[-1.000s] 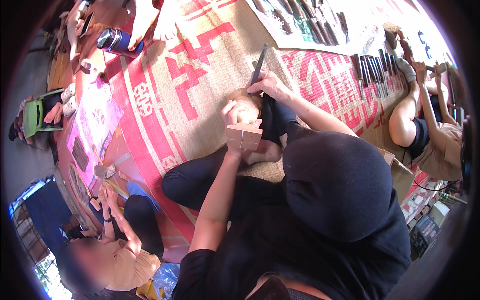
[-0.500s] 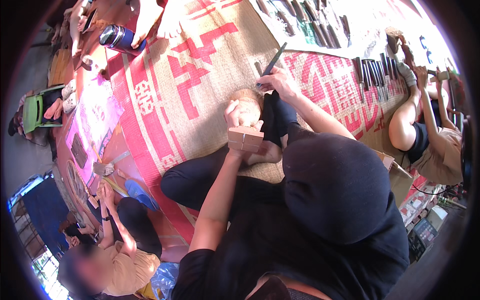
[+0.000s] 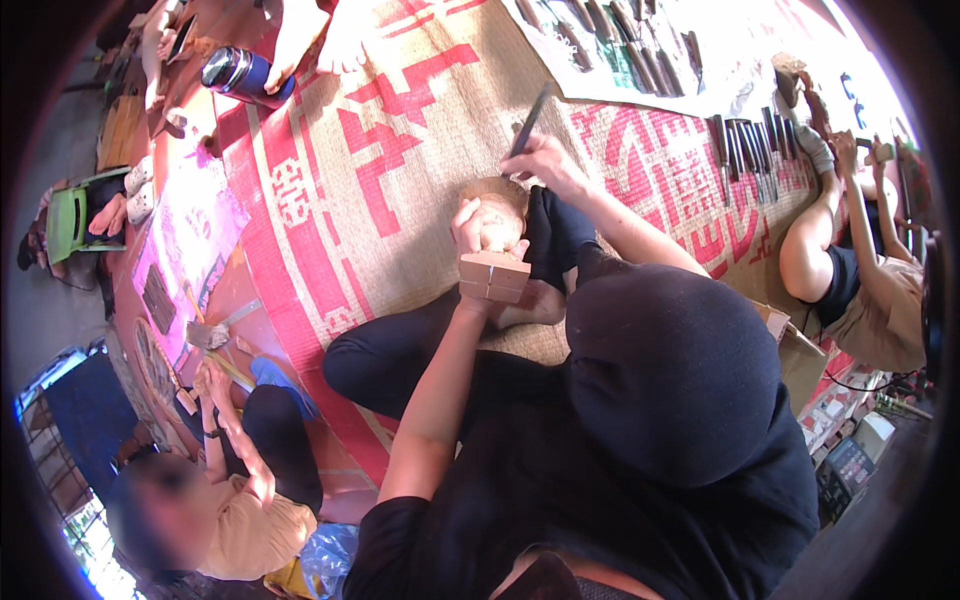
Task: The person sits on a mat and carves a small wooden object using a knife. They hold the wood in their left hand and use the knife in their right hand to shape the surface, occasionally rotating the object to access different sides.
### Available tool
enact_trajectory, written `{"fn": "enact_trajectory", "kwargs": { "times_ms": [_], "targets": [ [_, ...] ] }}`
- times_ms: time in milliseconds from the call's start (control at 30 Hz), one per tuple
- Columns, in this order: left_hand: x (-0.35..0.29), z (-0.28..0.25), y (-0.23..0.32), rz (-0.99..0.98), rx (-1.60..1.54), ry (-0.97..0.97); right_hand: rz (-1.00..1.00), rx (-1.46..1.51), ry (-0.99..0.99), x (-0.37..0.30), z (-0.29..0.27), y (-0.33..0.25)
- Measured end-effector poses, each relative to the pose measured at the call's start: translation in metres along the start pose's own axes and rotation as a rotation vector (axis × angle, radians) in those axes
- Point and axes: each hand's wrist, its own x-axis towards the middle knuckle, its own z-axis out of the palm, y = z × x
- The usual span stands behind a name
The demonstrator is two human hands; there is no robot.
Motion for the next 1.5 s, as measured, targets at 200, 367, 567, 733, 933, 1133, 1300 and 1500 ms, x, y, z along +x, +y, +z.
{"fn": "enact_trajectory", "kwargs": {
  "times_ms": [200,367,567,733,933,1133,1300,1500],
  "targets": [
    [-0.002,0.000,-0.001,-0.080,-0.037,-0.025,0.092,-0.017,0.100,0.001,0.008,-0.010],
    [-0.001,-0.003,0.006,-0.052,0.029,-0.015,0.049,0.015,0.049,0.008,-0.013,-0.002],
    [0.001,-0.004,0.001,-0.055,0.011,-0.044,0.059,-0.162,0.005,0.014,0.007,0.017],
    [-0.003,-0.004,0.006,-0.082,0.044,-0.036,0.124,0.012,0.149,0.010,-0.011,-0.005],
    [-0.002,-0.005,0.008,-0.107,-0.041,-0.038,-0.001,-0.181,-0.106,0.001,0.015,-0.007],
    [-0.003,-0.002,0.007,-0.084,0.002,-0.023,0.142,0.022,0.108,0.012,-0.004,-0.011],
    [-0.005,0.002,0.001,-0.129,-0.073,-0.008,0.013,-0.180,-0.103,0.005,0.018,-0.012],
    [-0.005,0.001,0.003,-0.089,-0.027,0.004,0.126,-0.111,0.091,0.020,0.007,-0.013]
  ]
}}
